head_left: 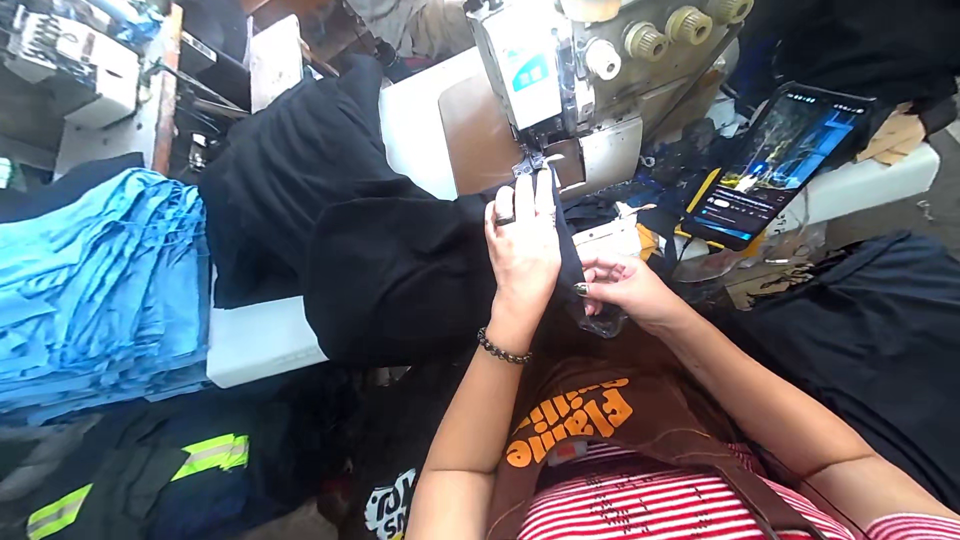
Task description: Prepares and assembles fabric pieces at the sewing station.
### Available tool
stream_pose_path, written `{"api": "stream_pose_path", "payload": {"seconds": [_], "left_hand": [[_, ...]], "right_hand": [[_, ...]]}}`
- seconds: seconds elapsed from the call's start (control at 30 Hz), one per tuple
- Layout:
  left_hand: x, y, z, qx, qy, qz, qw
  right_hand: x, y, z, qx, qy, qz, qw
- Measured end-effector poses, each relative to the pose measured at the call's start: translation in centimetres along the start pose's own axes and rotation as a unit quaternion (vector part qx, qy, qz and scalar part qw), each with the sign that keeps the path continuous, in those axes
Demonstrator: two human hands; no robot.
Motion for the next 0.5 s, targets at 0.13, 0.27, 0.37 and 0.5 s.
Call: {"api": "stream_pose_path", "payload": {"seconds": [0.13,0.27,0.37,0.5], "left_hand": [[-0.5,-0.2,0.0,0.053,-0.010,0.014,0.998],[-0.8,-0.6,-1.2,0.156,-0.032,0.068,0.985],[-2.7,-1.0,-3.0,0.191,-0.074,-0.042,0.978],[-7.8,0.8,-6.3,0.185,-0.125,-0.107,0.969]], "right_hand": [[-0.1,0.1,-0.5,-0.013,-0.012,0.027,0.999],[-0.8,0.6,-1.0,-0.026,-0.037,0.039,0.998],[-2.0,1.1,-2.3,0.006,-0.097,0.049,0.994],[-5.3,1.8,-4.3,0.084,-0.204,0.070,0.973]]}}
Point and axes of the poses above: each hand's wrist, its own x-axis away from the middle knuckle, its own y-axis out of the palm, z = x × y, the point moved 2 cm from there along -x, towards the middle knuckle, and after that the axes turned 5 degrees about z, right-handed, at the moved point
